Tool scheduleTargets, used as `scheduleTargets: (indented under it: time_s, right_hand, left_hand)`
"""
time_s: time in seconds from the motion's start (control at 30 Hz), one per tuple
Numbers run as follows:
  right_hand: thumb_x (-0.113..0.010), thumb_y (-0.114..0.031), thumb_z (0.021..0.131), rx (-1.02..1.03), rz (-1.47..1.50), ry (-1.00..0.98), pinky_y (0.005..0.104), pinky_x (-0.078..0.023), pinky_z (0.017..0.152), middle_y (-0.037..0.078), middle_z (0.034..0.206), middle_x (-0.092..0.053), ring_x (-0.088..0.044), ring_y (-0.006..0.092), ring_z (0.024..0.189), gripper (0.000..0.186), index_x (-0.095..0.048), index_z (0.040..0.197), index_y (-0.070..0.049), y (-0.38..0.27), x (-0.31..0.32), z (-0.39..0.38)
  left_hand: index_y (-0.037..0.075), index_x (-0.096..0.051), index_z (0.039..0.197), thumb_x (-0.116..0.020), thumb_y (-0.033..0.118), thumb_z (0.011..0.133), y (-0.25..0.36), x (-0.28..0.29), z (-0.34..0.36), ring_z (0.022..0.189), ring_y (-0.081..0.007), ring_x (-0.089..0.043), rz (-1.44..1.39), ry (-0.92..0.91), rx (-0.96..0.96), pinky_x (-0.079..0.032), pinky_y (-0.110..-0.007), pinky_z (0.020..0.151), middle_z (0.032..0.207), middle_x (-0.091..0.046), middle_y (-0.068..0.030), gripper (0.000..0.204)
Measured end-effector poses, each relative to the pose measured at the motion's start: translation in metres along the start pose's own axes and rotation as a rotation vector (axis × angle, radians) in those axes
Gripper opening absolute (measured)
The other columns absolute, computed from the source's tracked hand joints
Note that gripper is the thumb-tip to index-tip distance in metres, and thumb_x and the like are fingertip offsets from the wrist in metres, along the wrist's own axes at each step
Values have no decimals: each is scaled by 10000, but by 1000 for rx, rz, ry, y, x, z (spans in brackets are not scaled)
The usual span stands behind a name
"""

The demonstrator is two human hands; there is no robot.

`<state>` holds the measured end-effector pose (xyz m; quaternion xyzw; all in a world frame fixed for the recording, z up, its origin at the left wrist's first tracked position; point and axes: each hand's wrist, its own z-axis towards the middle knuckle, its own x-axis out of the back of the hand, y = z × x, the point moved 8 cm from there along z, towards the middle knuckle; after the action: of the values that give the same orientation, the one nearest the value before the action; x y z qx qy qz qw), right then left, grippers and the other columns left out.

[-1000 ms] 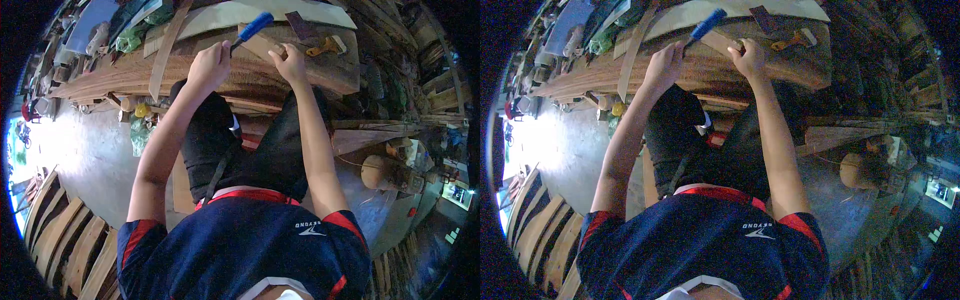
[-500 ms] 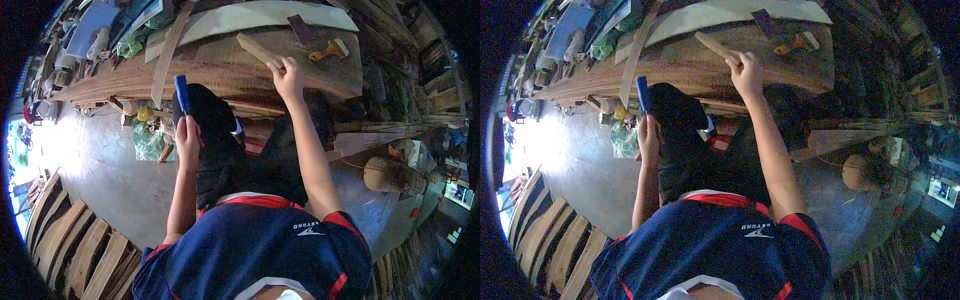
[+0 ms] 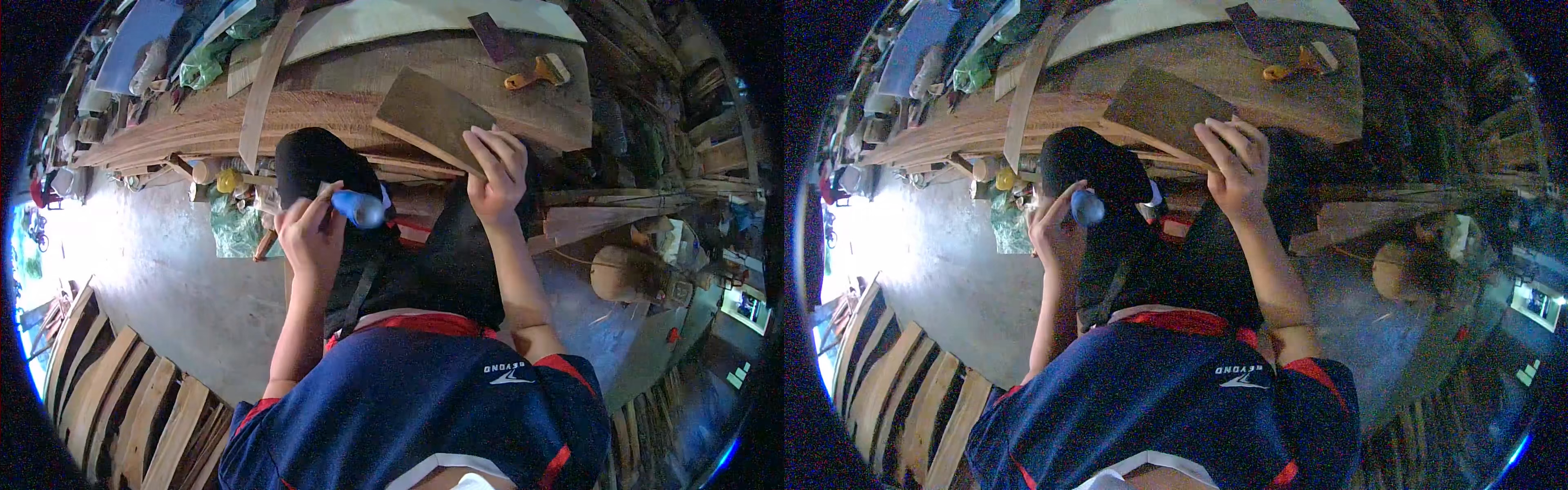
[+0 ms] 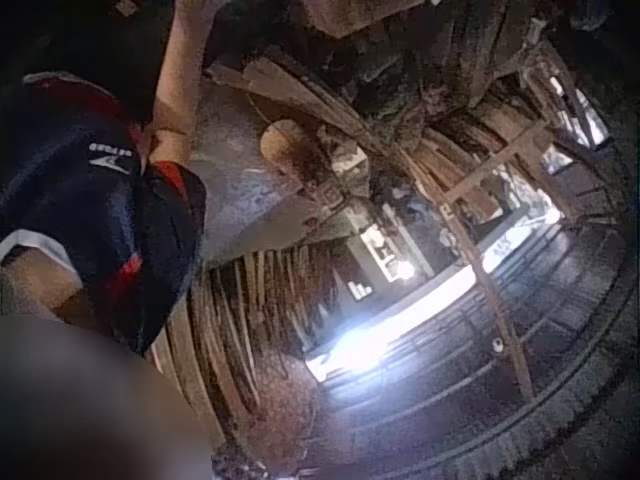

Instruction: Using a chisel to shape or smooth a small block of wood.

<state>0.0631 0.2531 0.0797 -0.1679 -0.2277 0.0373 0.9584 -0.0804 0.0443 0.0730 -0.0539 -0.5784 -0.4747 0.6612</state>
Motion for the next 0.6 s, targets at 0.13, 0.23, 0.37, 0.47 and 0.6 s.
scheduleTargets:
  time_s: [0.13, 0.23, 0.37, 0.47, 0.6]
  right_hand:
    - [-605, 17, 715, -109, -83, -11, 390, -471, 943, 48, 1105, -626, -565, 271, 1016, 415, -670, 1106, -104, 1, 14, -6]
    - [-614, 10, 726, -158, -96, 2, 398, -465, 914, 59, 1101, -635, -573, 271, 1015, 378, -676, 1086, -89, 4, 19, -17]
    - [-647, -29, 758, -227, -93, 46, 401, -471, 886, 72, 1090, -640, -585, 277, 989, 307, -674, 1063, -51, 10, 22, -32]
    - [-672, -81, 798, -291, -21, 65, 370, -479, 871, 94, 1041, -652, -596, 275, 963, 255, -660, 1047, -26, 9, 22, -35]
    - [-673, -116, 842, -498, 252, 103, 310, -479, 805, 72, 966, -654, -596, 195, 903, 214, -637, 1026, -13, 12, 17, -49]
  left_hand:
    - [157, -667, 1105, -611, -8, 714, -2, -15, -1, 563, -187, -542, -324, -41, 98, -446, -304, 659, 621, -525, -43, 428]
    - [17, -606, 1092, -538, -70, 789, 1, -39, -7, 840, -165, -655, -825, -266, 225, -479, -260, 797, 907, -680, -90, 322]
    - [-40, -507, 1188, -481, 194, 948, 14, -53, -13, 1291, -296, -424, -1434, -440, 208, -334, -380, 1037, 1320, -489, -237, 336]
    - [3, -461, 1183, -453, 478, 894, 22, -54, -21, 1271, -411, -418, -1848, -472, 260, -329, -460, 1026, 1361, -415, -311, 556]
    - [59, -452, 1077, -489, 419, 878, 23, -60, -21, 1154, -448, -513, -2071, -566, 468, -488, -489, 872, 1300, -393, -412, 413]
